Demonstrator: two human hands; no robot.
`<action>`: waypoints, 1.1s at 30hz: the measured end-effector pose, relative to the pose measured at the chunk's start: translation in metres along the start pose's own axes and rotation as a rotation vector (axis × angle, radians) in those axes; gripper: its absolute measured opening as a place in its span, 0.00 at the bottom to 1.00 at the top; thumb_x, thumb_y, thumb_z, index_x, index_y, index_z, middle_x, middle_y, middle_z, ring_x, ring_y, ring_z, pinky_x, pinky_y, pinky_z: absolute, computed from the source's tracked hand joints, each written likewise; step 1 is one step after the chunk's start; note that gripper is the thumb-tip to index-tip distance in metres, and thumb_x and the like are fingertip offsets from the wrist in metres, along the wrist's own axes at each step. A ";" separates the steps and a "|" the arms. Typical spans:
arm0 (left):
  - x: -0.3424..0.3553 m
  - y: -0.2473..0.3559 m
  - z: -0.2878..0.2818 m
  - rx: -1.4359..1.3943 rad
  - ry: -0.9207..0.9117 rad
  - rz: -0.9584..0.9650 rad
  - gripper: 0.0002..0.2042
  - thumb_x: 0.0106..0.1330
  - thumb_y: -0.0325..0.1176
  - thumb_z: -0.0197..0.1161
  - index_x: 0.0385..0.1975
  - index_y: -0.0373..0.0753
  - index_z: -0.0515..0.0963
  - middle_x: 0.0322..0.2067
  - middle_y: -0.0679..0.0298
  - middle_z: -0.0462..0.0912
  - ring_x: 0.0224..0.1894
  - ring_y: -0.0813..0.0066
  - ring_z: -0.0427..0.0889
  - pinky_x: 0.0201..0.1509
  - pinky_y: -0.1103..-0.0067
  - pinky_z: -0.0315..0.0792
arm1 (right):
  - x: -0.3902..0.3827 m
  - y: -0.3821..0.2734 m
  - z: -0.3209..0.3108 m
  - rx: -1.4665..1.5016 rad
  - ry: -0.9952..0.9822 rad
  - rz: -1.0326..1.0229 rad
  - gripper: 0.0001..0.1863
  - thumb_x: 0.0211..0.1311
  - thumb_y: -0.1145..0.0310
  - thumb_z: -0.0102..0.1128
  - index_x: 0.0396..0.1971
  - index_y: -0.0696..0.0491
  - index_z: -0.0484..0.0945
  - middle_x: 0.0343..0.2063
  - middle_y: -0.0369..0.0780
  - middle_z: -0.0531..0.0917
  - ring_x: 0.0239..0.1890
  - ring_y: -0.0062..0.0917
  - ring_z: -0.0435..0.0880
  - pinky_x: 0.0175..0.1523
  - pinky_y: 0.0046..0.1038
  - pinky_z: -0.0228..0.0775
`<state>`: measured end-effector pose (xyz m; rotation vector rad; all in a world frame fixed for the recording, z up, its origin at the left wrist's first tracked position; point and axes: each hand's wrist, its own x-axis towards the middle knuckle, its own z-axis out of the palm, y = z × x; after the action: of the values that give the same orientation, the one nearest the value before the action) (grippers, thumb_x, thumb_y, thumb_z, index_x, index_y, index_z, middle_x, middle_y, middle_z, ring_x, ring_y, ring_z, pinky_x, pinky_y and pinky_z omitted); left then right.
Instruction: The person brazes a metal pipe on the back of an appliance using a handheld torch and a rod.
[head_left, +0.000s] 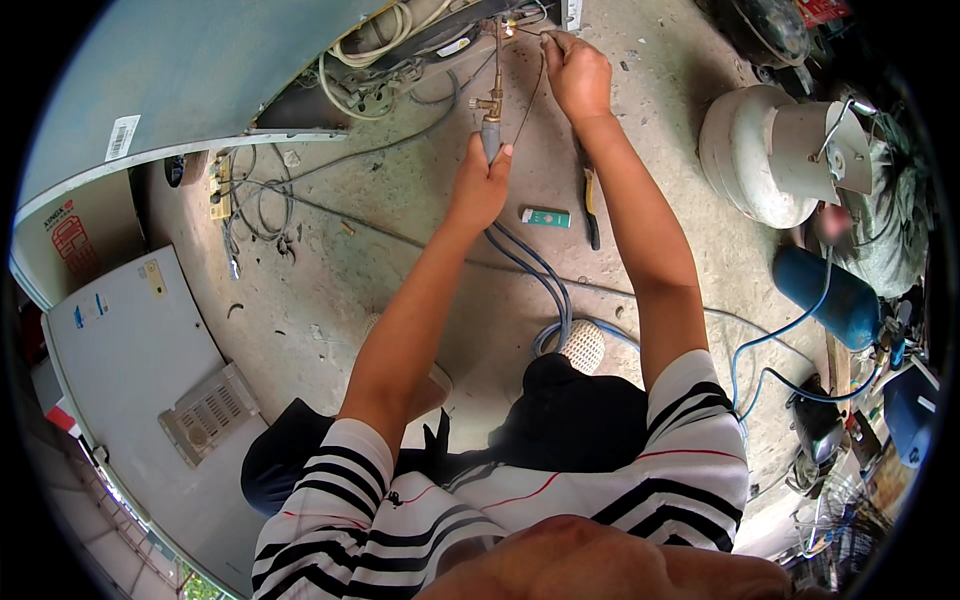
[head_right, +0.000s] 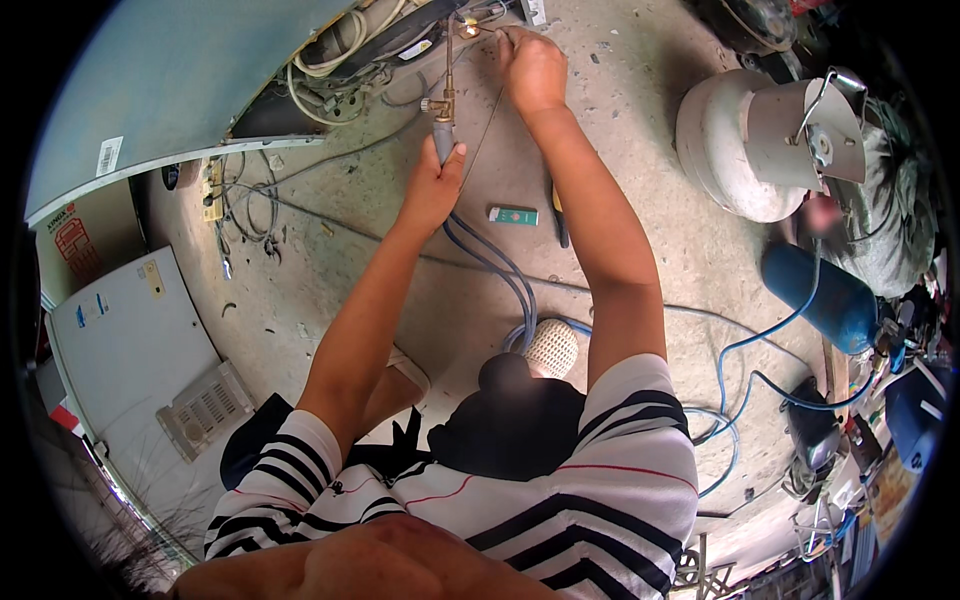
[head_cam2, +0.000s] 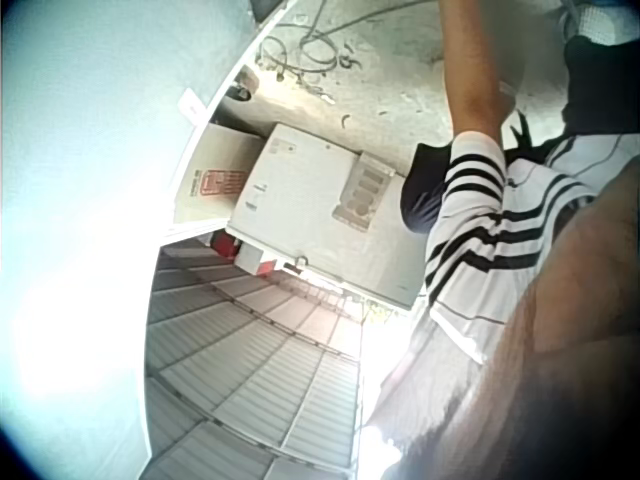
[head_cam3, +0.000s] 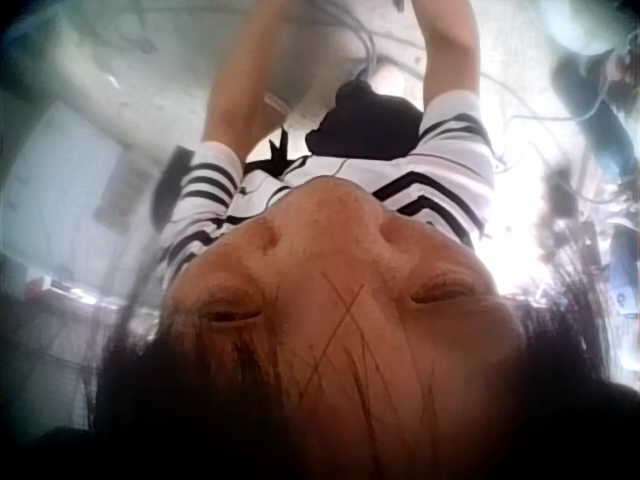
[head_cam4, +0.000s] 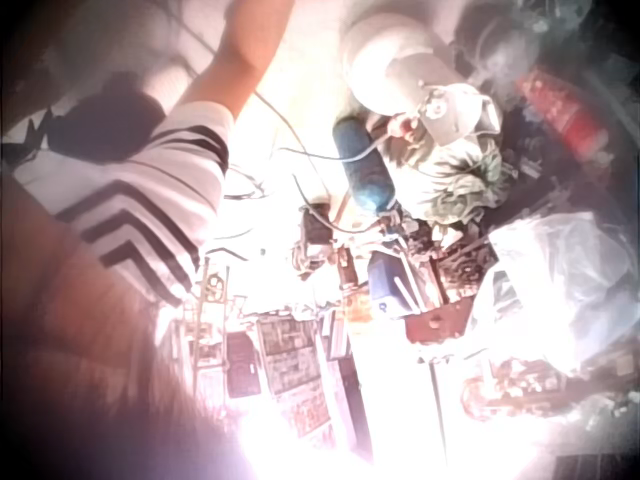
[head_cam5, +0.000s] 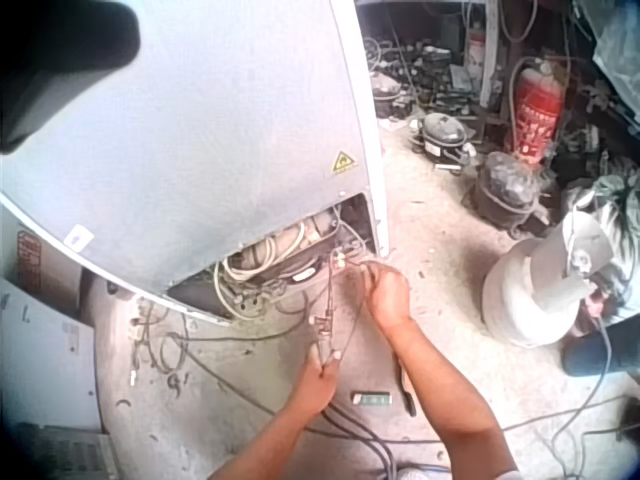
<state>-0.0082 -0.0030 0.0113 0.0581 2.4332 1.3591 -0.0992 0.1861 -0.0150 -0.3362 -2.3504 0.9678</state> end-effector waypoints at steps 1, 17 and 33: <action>0.000 0.002 -0.001 0.006 -0.008 -0.011 0.14 0.72 0.41 0.55 0.42 0.35 0.66 0.32 0.48 0.80 0.35 0.47 0.80 0.41 0.63 0.71 | 0.000 0.000 0.000 -0.001 -0.010 0.011 0.13 0.63 0.60 0.59 0.29 0.53 0.83 0.28 0.48 0.84 0.33 0.45 0.83 0.41 0.42 0.75; -0.001 -0.004 0.000 0.000 0.033 0.063 0.12 0.72 0.41 0.55 0.41 0.37 0.67 0.24 0.59 0.74 0.26 0.66 0.73 0.32 0.70 0.68 | -0.012 -0.002 -0.015 0.198 -0.066 0.329 0.15 0.64 0.56 0.58 0.28 0.52 0.85 0.24 0.45 0.85 0.29 0.42 0.84 0.39 0.37 0.75; -0.002 -0.006 0.001 0.041 0.043 0.100 0.12 0.72 0.41 0.56 0.39 0.38 0.67 0.19 0.65 0.72 0.21 0.75 0.71 0.27 0.74 0.67 | -0.021 0.014 -0.015 0.208 -0.039 0.439 0.17 0.62 0.51 0.59 0.36 0.47 0.87 0.26 0.44 0.86 0.32 0.39 0.85 0.42 0.35 0.76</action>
<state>-0.0047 -0.0057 0.0064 0.1642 2.5242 1.3660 -0.0738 0.1952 -0.0248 -0.7757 -2.2256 1.4192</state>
